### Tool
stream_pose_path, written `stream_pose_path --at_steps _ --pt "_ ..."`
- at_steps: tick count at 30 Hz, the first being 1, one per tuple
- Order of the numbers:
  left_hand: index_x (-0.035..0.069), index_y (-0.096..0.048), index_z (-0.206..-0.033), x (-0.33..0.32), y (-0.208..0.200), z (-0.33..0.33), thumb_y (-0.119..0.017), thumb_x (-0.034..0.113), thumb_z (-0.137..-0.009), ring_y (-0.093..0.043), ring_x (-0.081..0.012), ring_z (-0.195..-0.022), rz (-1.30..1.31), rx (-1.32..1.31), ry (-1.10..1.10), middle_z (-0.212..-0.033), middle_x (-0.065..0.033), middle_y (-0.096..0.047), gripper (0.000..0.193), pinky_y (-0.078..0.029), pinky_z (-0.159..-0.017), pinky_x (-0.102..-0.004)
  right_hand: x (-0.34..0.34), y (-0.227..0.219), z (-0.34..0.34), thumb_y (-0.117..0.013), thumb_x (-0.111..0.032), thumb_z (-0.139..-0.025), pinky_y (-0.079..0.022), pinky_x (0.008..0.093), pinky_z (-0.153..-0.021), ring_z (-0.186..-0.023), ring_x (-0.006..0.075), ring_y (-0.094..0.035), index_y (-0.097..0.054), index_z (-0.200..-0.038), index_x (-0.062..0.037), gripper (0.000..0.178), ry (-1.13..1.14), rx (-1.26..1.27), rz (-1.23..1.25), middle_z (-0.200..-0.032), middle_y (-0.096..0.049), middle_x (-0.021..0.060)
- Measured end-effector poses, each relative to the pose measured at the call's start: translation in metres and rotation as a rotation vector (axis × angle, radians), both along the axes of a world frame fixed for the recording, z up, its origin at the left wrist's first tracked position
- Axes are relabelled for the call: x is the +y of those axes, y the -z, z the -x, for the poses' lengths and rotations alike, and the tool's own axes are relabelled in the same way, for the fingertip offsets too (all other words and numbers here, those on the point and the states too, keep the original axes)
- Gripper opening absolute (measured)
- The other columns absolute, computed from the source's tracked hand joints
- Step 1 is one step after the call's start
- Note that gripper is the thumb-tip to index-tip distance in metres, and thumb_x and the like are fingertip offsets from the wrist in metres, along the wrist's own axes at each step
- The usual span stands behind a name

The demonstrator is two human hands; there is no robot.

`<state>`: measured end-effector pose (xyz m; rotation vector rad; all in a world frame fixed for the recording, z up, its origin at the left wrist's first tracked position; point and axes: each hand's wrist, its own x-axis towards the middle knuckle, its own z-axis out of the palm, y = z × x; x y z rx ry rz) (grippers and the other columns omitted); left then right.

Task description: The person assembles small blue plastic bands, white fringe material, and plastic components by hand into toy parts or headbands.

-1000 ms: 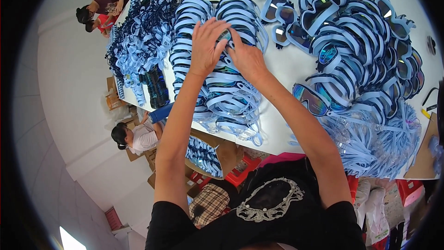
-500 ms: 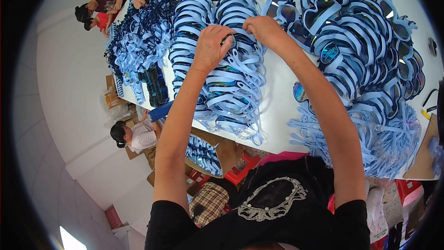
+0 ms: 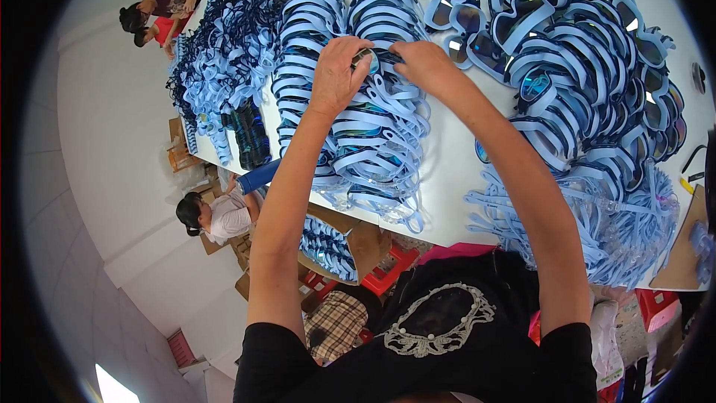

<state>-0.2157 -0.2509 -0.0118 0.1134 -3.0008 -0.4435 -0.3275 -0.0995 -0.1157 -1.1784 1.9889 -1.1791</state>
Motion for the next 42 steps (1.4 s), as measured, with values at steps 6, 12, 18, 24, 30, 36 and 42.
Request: stream_pose_path --at_steps 6,12,18,24,30,36,42 --pt "0.009 -0.069 -0.11 -0.002 -0.002 -0.008 -0.068 0.018 -0.09 -0.059 -0.032 -0.107 0.02 0.032 -0.042 -0.106 -0.0101 -0.068 0.023 -0.046 -0.097 -0.0412 -0.022 -0.015 -0.012 -0.077 -0.024 -0.085 -0.055 0.0468 -0.09 -0.099 0.0426 -0.07 -0.06 -0.117 0.0033 0.046 -0.002 0.144 -0.171 -0.106 -0.071 0.0268" --pt "0.008 -0.072 -0.11 0.0 -0.001 -0.013 -0.061 0.016 -0.094 -0.058 -0.0319 -0.108 0.042 0.053 -0.044 -0.108 -0.0108 -0.068 0.021 -0.046 -0.098 -0.041 -0.032 -0.013 -0.001 -0.079 -0.031 -0.079 -0.056 0.0445 -0.089 -0.099 0.0407 -0.071 -0.061 -0.118 0.0039 0.055 -0.071 0.114 -0.237 -0.104 -0.072 0.0269" --pt "0.011 -0.072 -0.104 -0.007 0.001 -0.018 -0.061 0.012 -0.093 -0.059 -0.0296 -0.103 0.102 0.071 -0.034 -0.1 -0.0072 -0.068 0.016 -0.045 -0.093 -0.0419 -0.018 -0.006 -0.005 -0.076 -0.031 -0.077 -0.057 0.0436 -0.086 -0.096 0.038 -0.071 -0.068 -0.123 -0.0042 0.054 0.012 -0.041 -0.026 -0.102 -0.073 0.022" --pt "0.011 -0.074 -0.099 -0.005 0.0 -0.017 -0.059 0.014 -0.094 -0.058 -0.0282 -0.097 0.148 0.095 -0.048 -0.094 -0.0061 -0.067 0.015 -0.046 -0.088 -0.0412 -0.009 -0.018 -0.016 -0.076 -0.033 -0.078 -0.056 0.0447 -0.085 -0.092 0.0383 -0.071 -0.073 -0.118 -0.0092 0.047 0.15 0.046 0.067 -0.1 -0.073 0.0216" --pt "0.011 -0.075 -0.094 -0.001 0.0 -0.019 -0.059 0.016 -0.095 -0.058 -0.028 -0.095 0.227 0.118 -0.038 -0.089 -0.0054 -0.066 0.017 -0.046 -0.086 -0.0416 -0.008 -0.013 -0.012 -0.075 -0.038 -0.081 -0.056 0.0429 -0.083 -0.091 0.0382 -0.072 -0.074 -0.119 -0.0119 0.046 0.342 -0.133 -0.021 -0.096 -0.075 0.0214" --pt "0.005 -0.073 -0.088 -0.005 0.004 -0.008 -0.062 0.011 -0.091 -0.059 -0.0294 -0.092 0.249 -0.041 0.075 -0.087 -0.009 -0.064 0.013 -0.048 -0.085 -0.0416 -0.005 -0.001 -0.018 -0.076 -0.041 -0.082 -0.056 0.0406 -0.084 -0.091 0.0355 -0.072 -0.073 -0.123 -0.0132 0.05 0.391 -0.203 0.093 -0.1 -0.075 0.0189" --pt "0.008 -0.076 -0.099 0.006 0.017 0.005 -0.061 0.0 -0.085 -0.064 -0.0289 -0.094 0.253 -0.252 0.245 -0.088 -0.009 -0.069 0.023 -0.05 -0.089 -0.0427 -0.008 0.007 0.01 -0.076 -0.043 -0.08 -0.054 0.0385 -0.087 -0.1 0.0305 -0.071 -0.072 -0.125 -0.0122 0.055 0.205 -0.262 0.055 -0.114 -0.074 0.0168"
